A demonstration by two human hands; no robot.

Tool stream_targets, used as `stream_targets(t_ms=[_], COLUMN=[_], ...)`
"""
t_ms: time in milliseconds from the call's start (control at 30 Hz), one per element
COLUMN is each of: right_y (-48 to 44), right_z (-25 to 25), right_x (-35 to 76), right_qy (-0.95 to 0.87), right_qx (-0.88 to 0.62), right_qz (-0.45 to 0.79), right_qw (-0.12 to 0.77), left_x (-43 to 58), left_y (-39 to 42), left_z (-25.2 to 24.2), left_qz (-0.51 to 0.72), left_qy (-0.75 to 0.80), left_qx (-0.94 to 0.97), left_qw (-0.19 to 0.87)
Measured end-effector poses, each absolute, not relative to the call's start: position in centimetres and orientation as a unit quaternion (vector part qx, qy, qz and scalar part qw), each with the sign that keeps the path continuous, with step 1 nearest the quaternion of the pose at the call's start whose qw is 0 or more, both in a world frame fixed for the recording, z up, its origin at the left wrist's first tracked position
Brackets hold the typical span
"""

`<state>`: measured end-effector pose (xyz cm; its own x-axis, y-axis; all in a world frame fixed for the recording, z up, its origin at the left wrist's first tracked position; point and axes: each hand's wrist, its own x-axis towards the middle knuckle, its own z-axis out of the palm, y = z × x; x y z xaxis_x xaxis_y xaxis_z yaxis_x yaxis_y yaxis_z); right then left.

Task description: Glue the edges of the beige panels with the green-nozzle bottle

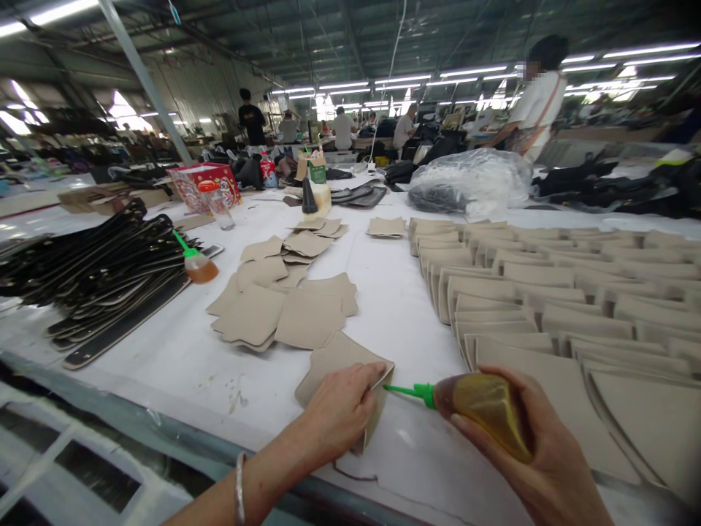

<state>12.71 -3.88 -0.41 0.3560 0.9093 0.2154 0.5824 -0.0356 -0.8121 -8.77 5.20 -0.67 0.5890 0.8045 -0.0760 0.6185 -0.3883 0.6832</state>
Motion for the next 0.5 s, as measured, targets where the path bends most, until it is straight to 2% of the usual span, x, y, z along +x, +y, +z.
stream_targets(t_ms=[233, 500], right_y=[-5.1, -3.9], right_z=[-0.4, 0.2], right_x=[11.5, 12.7], right_qy=[-0.537, -0.528], right_qx=[-0.659, -0.703], right_qz=[0.28, 0.193], right_qw=[0.445, 0.436], left_x=[-8.7, -8.7], left_y=[5.3, 5.3], left_z=[-0.8, -0.7], left_qz=[0.134, 0.129], left_qy=[0.434, 0.437], left_qx=[0.823, 0.827], left_qw=[0.343, 0.33])
